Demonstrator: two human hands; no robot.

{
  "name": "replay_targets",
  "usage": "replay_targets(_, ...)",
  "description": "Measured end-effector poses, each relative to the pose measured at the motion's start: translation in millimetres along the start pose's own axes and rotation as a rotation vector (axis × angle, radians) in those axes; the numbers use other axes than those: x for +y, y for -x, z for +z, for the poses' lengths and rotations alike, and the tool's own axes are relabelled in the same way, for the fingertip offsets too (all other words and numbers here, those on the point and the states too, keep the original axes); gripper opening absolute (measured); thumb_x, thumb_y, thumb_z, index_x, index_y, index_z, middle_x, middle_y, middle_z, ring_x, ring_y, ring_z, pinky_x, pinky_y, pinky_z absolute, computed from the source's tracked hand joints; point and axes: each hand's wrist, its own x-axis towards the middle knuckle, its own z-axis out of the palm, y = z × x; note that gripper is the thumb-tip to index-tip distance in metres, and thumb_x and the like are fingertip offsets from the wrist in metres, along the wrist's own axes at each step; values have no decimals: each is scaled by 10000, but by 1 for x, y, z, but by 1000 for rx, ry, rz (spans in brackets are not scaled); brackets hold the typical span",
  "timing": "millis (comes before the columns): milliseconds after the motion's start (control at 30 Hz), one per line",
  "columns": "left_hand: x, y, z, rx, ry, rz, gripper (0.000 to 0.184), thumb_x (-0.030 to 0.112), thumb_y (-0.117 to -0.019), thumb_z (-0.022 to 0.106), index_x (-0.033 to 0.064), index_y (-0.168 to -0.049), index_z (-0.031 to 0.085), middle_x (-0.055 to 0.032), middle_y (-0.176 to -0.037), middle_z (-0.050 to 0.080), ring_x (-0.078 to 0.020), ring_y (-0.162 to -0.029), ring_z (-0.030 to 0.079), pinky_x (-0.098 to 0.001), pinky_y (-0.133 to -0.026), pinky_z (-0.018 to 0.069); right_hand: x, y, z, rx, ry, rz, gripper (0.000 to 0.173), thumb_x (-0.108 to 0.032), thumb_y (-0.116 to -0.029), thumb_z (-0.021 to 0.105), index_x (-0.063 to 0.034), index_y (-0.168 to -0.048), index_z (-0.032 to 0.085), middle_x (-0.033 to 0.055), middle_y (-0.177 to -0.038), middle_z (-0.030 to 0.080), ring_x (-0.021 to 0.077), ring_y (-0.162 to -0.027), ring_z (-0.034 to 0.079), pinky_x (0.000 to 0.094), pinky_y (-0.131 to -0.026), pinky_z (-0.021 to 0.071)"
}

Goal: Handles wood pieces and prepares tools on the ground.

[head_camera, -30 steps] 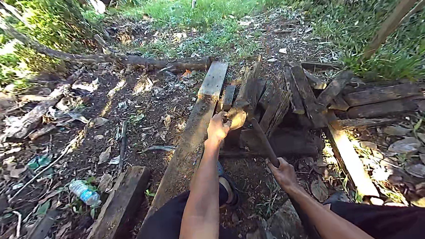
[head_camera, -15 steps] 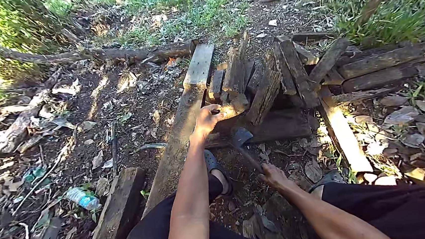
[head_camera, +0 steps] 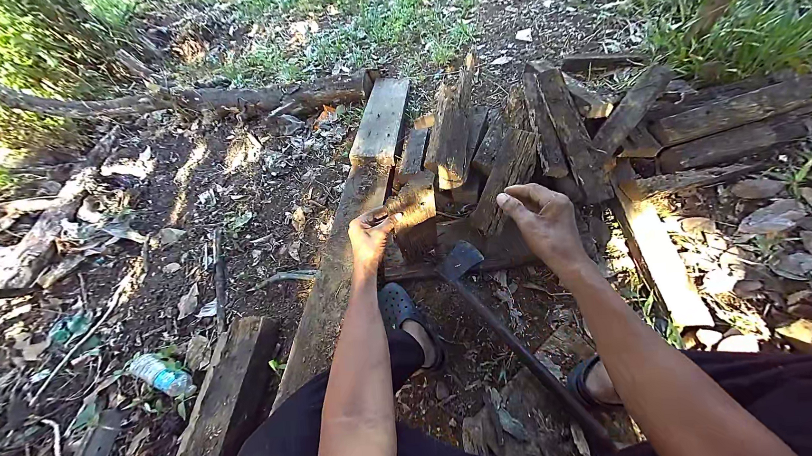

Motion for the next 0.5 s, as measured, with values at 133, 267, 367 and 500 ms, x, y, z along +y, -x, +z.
replay_targets(133, 4, 1, -2, -56, -24, -38, 283, 109, -831, 860, 12, -1074, 754, -98, -950, 776, -171, -830, 749, -372, -796, 642, 26, 8, 7, -108, -36, 103, 283, -330, -1007, 669, -99, -1162, 720, 83, -950, 744, 207, -758, 716, 441, -718, 615)
replay_targets(267, 6, 8, -3, -97, -115, -37, 328, 135, -780, 890, 24, -1051, 742, -88, -930, 770, -152, -830, 744, -360, -804, 632, 32, 14, 14, -168, -172, 283, 385, -451, -1016, 624, -117, -1187, 708, 96, -987, 751, 243, -806, 737, 437, -725, 623)
replay_targets(367, 16, 16, -8, -214, -145, -118, 391, 83, -724, 918, 17, -1058, 728, -102, -964, 758, -167, -857, 734, -377, -824, 625, 35, 14, 23, -201, -313, 494, 631, -670, -982, 526, -104, -1236, 644, 140, -994, 752, 300, -798, 748, 464, -678, 623)
replay_targets(500, 39, 26, -20, -549, -110, -246, 443, 25, -745, 889, 23, -1148, 706, -110, -1061, 745, -189, -947, 720, -371, -874, 608, 35, 16, 55, -395, -562, 750, 944, -824, -946, 308, -62, -1497, 396, 199, -1105, 726, 348, -865, 748, 515, -711, 631)
